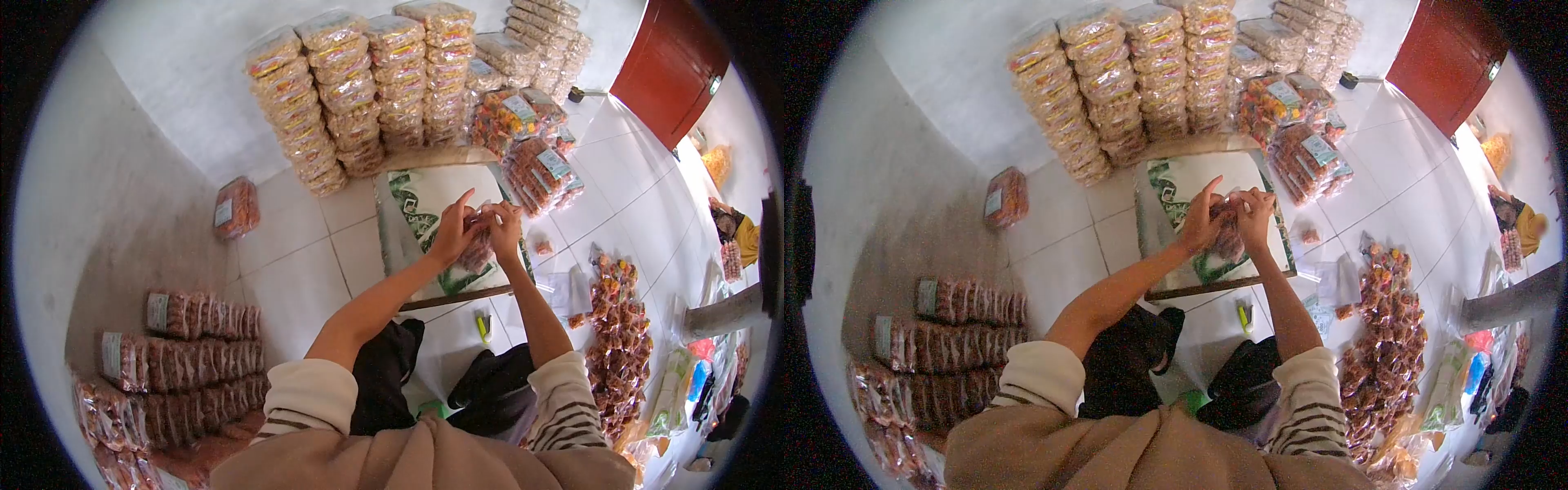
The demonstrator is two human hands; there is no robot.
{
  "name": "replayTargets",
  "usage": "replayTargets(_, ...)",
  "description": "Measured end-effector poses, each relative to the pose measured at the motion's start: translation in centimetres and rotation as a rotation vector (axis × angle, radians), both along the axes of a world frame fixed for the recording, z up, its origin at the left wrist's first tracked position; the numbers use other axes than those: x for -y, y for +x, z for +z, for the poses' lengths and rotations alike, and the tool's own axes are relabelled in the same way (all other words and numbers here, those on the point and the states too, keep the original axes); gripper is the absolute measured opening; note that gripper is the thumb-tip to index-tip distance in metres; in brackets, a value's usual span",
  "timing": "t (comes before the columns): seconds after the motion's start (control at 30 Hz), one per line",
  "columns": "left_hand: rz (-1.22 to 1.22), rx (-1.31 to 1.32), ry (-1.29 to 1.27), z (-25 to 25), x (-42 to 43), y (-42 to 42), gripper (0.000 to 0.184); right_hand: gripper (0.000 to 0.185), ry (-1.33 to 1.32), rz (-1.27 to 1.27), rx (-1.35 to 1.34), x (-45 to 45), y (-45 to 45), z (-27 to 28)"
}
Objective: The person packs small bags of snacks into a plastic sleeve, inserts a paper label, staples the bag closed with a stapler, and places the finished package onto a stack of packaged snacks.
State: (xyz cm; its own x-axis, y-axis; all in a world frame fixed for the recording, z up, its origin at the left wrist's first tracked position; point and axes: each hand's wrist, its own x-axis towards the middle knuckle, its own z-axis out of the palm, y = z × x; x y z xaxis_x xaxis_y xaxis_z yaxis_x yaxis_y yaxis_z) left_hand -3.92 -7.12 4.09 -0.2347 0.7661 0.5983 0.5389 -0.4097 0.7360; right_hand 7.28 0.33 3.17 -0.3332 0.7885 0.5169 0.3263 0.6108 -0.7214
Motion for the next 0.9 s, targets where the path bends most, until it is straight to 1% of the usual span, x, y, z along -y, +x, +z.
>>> replayTargets(0.1,0.025,0.061,-0.052,-0.6,-0.7,-0.1,0.062,0.006,0.018,-0.015,0.015,0.0,-0.2,0.0)
replayTargets(0.17,0.044,0.077,-0.107,-0.3,-0.9,0.1,0.066,0.005,0.039,-0.039,0.025,0.1,-0.4,0.1)
replayTargets(0.27,0.035,0.064,-0.108,-0.2,-1.2,0.1,0.068,0.006,0.062,-0.083,0.056,0.4,-0.7,0.5)
replayTargets(0.3,0.034,0.063,-0.106,-0.3,-1.3,0.0,0.068,0.007,0.077,-0.107,0.108,0.3,-0.8,0.6)
replayTargets(0.37,0.028,0.039,-0.045,-0.4,-1.3,0.1,0.066,0.008,0.088,-0.133,0.162,0.2,-0.9,0.2)
replayTargets(0.4,0.026,0.04,-0.047,-0.4,-1.4,0.1,0.066,0.012,0.154,-0.16,0.186,0.1,-0.9,-0.1)
replayTargets(0.43,-0.002,0.085,-0.089,-0.6,-1.6,0.0,0.065,0.016,0.219,-0.186,0.212,0.2,-1.0,0.0)
replayTargets(0.47,-0.029,0.131,-0.132,-0.9,-1.6,-0.1,0.063,0.016,0.215,-0.184,0.213,0.3,-0.9,0.1)
replayTargets(0.57,0.034,0.158,-0.103,-1.6,-2.6,-0.4,0.061,0.015,0.218,-0.15,0.236,0.2,-1.0,0.6)
replayTargets(0.6,0.034,0.158,-0.101,-1.8,-2.9,-0.6,0.061,0.014,0.192,-0.128,0.192,0.1,-1.1,0.8)
replayTargets(0.67,0.08,0.122,0.019,-1.4,-3.2,-1.1,0.057,0.015,0.172,-0.103,0.146,-0.4,-1.1,1.3)
replayTargets(0.73,0.128,0.086,0.033,-1.2,-3.0,-1.4,0.056,0.016,0.062,-0.037,0.113,-1.1,-0.3,1.7)
replayTargets(0.8,0.176,0.048,0.05,-1.1,-2.9,-1.6,0.054,0.018,0.112,-0.019,0.093,-1.2,0.1,1.2)
replayTargets(0.87,0.202,-0.037,0.002,-0.8,-2.3,-1.3,0.044,0.013,0.169,-0.035,0.172,-0.8,0.5,0.9)
replayTargets(0.9,0.199,-0.036,0.006,-0.6,-2.2,-1.2,0.044,0.008,0.11,-0.042,0.125,-0.8,0.7,1.0)
